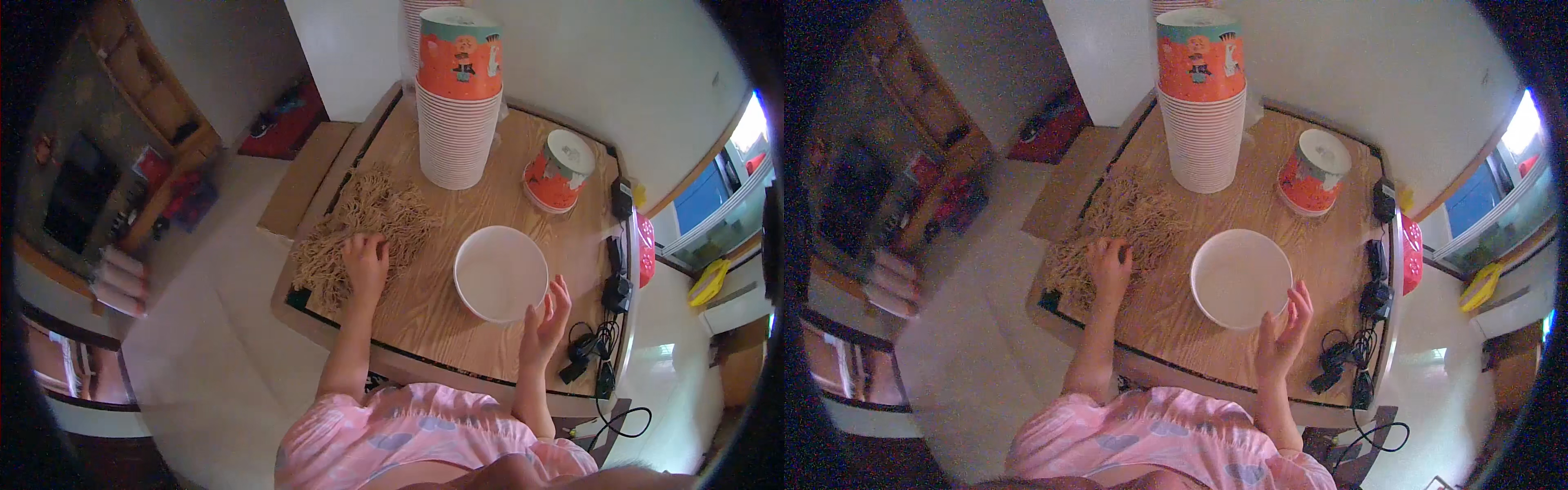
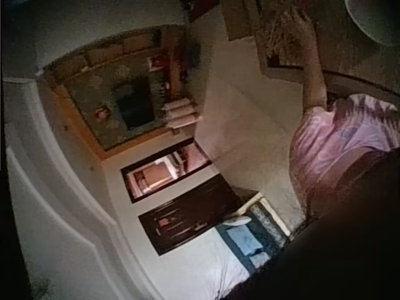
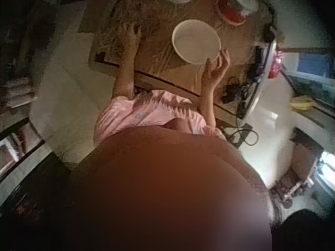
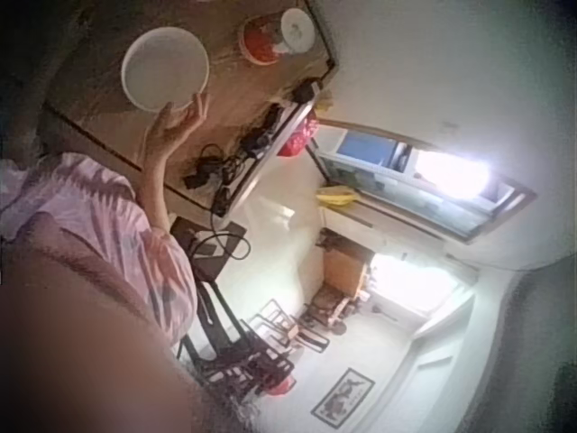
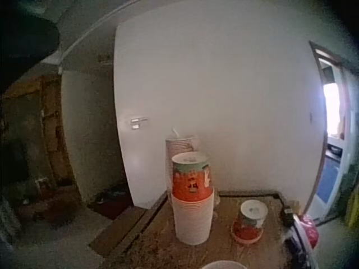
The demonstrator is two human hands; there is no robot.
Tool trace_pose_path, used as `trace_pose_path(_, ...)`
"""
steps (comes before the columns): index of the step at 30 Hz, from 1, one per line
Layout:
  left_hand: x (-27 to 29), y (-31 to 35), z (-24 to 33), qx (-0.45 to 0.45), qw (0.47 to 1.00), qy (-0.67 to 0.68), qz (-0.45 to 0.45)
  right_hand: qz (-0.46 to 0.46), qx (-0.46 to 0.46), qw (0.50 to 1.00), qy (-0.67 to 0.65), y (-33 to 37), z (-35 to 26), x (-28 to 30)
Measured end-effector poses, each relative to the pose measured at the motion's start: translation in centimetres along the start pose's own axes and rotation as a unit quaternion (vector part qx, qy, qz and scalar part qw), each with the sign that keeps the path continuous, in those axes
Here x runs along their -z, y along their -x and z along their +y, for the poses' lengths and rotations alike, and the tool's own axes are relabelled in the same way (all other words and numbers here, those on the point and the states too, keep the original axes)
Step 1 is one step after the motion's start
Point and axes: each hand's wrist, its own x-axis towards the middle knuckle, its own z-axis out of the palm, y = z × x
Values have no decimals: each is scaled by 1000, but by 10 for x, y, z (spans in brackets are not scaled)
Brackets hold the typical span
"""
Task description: The recorder threads a string handle through pre-punched holes in paper buckets.
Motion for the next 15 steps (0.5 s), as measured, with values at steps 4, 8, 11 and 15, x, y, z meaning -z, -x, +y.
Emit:
trace_pose_path(4,-5,5,-10,-2,1000,-3,-16,-12,28,999,-15,7,-11,-8)
trace_pose_path(8,-9,5,-13,38,999,23,-5,-30,39,999,3,11,-13,-8)
trace_pose_path(11,-11,-6,-12,71,997,19,-24,-32,45,998,5,11,-20,-10)
trace_pose_path(15,-18,-19,-5,126,986,-50,-99,-54,38,998,3,13,-19,-8)
